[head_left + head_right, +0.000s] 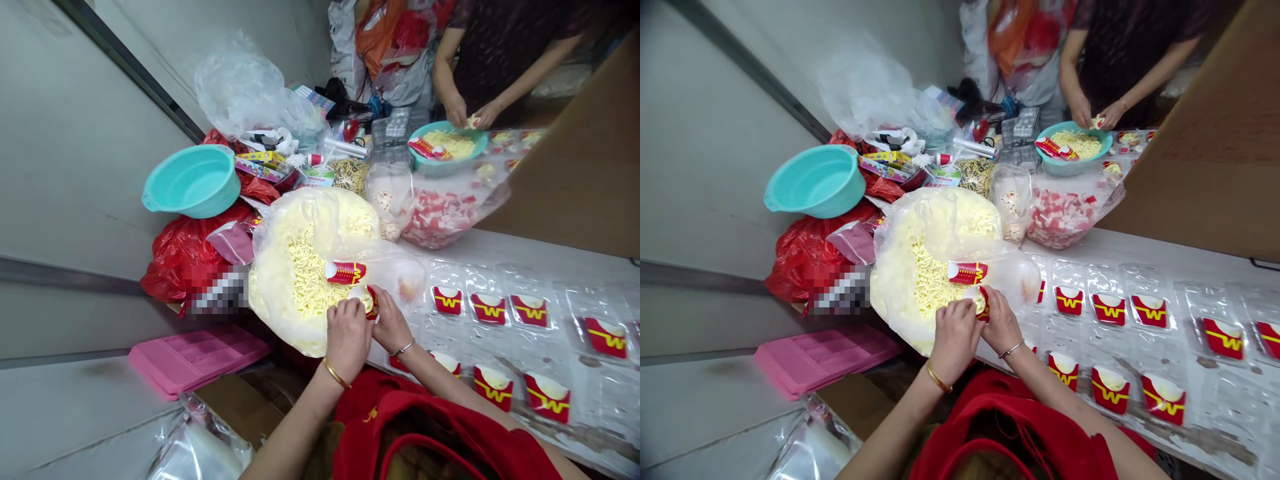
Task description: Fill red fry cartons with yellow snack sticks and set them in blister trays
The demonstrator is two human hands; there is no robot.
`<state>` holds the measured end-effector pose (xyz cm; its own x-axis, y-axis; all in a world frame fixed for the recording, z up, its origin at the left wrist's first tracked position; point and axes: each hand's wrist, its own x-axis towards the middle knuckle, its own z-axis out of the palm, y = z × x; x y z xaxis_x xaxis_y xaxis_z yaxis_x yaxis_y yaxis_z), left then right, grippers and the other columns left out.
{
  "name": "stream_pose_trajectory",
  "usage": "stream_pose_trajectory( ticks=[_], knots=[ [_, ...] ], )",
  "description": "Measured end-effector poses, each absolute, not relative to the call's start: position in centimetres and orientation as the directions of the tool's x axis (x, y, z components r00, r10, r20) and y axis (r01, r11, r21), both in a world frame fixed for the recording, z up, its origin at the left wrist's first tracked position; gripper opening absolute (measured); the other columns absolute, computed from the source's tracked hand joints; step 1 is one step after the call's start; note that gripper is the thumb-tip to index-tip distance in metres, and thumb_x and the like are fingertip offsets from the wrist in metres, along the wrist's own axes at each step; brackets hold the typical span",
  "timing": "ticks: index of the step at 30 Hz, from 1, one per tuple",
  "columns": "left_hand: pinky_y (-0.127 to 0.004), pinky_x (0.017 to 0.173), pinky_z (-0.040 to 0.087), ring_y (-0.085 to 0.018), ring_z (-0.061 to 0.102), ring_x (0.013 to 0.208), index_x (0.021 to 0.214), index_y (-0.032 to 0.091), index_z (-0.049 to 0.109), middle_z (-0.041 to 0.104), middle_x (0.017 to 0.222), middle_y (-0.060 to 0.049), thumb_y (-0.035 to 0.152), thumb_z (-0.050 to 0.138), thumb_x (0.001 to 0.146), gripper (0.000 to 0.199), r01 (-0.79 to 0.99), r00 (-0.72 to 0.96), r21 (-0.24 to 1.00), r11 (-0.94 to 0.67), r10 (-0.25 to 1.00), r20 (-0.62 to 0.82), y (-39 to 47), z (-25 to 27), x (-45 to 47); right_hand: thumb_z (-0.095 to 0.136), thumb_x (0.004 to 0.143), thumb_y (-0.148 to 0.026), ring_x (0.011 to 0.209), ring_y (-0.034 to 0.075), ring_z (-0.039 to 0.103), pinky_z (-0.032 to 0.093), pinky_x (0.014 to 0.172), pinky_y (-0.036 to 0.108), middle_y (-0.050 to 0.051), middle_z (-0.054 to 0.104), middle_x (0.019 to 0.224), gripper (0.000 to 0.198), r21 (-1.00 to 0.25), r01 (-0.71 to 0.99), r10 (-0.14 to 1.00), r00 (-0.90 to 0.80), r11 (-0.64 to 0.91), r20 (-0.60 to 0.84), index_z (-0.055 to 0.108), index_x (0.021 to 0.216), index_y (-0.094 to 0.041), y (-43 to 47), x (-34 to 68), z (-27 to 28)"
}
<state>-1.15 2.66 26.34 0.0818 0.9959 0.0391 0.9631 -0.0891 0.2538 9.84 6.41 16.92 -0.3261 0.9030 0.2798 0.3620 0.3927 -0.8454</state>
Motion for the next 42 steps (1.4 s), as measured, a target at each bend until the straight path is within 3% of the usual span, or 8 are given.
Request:
stream_pose_trajectory(
  ticks=[7, 12, 15, 20, 27, 32, 37, 42],
  knots=[
    [-0.037, 0.078, 0.046, -0.021, 0.054, 0.085, 0.095, 0.016, 0.057, 0.057, 0.092, -0.009, 0.014, 0.038, 0.088, 0.020, 0.924, 0.175, 0.346, -0.162, 0.985, -0.007, 2.9, 24.0, 1.1, 0.045, 0.080, -0.009, 0.113, 0.024, 0.049, 0.044, 0.097, 0.049, 0.012, 0.051, 0.121, 0.052, -0.855, 0.360, 0.918, -0.271, 0.374, 0.288, 0.037, 0.130, -0.020, 5.0, 11.6, 16.6],
    [-0.037, 0.089, 0.047, -0.021, 0.052, 0.103, 0.114, 0.018, 0.049, 0.054, 0.109, -0.010, 0.015, 0.043, 0.086, 0.028, 0.815, 0.214, 0.537, -0.218, 0.974, 0.071, 3.4, 23.6, 3.3, 0.048, 0.076, -0.011, 0.115, 0.025, 0.047, 0.043, 0.098, 0.049, 0.013, 0.050, 0.123, 0.058, -0.861, 0.395, 0.946, -0.187, 0.320, 0.266, 0.035, 0.132, -0.020, 4.1, 14.4, 15.9],
    [-0.040, 0.091, 0.045, -0.023, 0.050, 0.107, 0.122, 0.015, 0.046, 0.051, 0.116, -0.014, 0.013, 0.042, 0.086, 0.037, 0.822, 0.232, 0.522, -0.227, 0.971, 0.057, 3.7, 22.6, 6.6, 0.044, 0.080, -0.009, 0.116, 0.024, 0.047, 0.043, 0.099, 0.048, 0.013, 0.049, 0.124, 0.055, -0.870, 0.419, 0.965, -0.101, 0.262, 0.242, 0.035, 0.133, -0.021, 3.6, 17.0, 15.2],
    [-0.037, 0.078, 0.047, -0.021, 0.056, 0.085, 0.108, 0.015, 0.058, 0.057, 0.097, -0.011, 0.013, 0.039, 0.086, 0.029, 0.819, 0.420, 0.444, -0.365, 0.907, -0.029, 4.8, 20.0, 14.4, 0.039, 0.086, -0.012, 0.114, 0.022, 0.049, 0.044, 0.098, 0.046, 0.011, 0.052, 0.122, 0.047, -0.873, 0.479, 0.980, 0.115, 0.088, 0.162, 0.037, 0.132, -0.024, 2.6, 23.6, 14.2],
    [-0.031, 0.073, 0.044, -0.019, 0.057, 0.081, 0.089, 0.020, 0.067, 0.061, 0.093, -0.007, 0.016, 0.045, 0.084, 0.023, 0.605, 0.750, 0.522, -0.601, 0.650, -0.121, 5.3, 16.1, 28.7, 0.042, 0.086, -0.015, 0.108, 0.025, 0.052, 0.045, 0.094, 0.050, 0.012, 0.056, 0.115, 0.042, -0.827, 0.539, 0.896, 0.430, -0.160, 0.107, 0.043, 0.127, -0.022, -1.5, 37.3, 11.4],
    [-0.026, 0.077, 0.044, -0.016, 0.058, 0.084, 0.082, 0.020, 0.067, 0.063, 0.093, -0.004, 0.021, 0.049, 0.084, 0.019, 0.392, 0.903, 0.687, -0.612, 0.399, -0.160, 3.9, 11.7, 39.1, 0.062, 0.074, -0.031, 0.109, 0.031, 0.051, 0.050, 0.084, 0.051, 0.018, 0.047, 0.123, 0.066, -0.785, 0.468, 0.758, 0.653, -0.406, -0.003, 0.033, 0.131, -0.016, -8.7, 46.7, 8.6],
    [-0.030, 0.082, 0.043, -0.018, 0.057, 0.087, 0.088, 0.016, 0.067, 0.062, 0.093, -0.009, 0.018, 0.046, 0.084, 0.021, 0.290, 0.957, 0.655, -0.697, 0.201, -0.209, 3.0, 8.1, 46.7, 0.057, 0.079, -0.042, 0.057, 0.019, 0.056, 0.052, 0.051, 0.036, 0.000, 0.053, 0.072, 0.048, -0.812, 0.264, 0.610, 0.780, -0.521, -0.137, 0.041, 0.116, -0.018, -13.4, 51.5, 5.6],
    [-0.029, 0.081, 0.043, -0.019, 0.057, 0.086, 0.088, 0.015, 0.066, 0.062, 0.091, -0.010, 0.016, 0.046, 0.083, 0.020, 0.262, 0.955, 0.644, -0.718, 0.095, -0.282, 3.0, 5.0, 49.4, 0.043, 0.086, -0.040, 0.053, 0.019, 0.055, 0.049, 0.047, 0.032, -0.003, 0.051, 0.063, 0.036, -0.822, 0.225, 0.614, 0.768, -0.523, -0.181, 0.043, 0.114, -0.018, -12.5, 52.8, 2.9]
  ],
)
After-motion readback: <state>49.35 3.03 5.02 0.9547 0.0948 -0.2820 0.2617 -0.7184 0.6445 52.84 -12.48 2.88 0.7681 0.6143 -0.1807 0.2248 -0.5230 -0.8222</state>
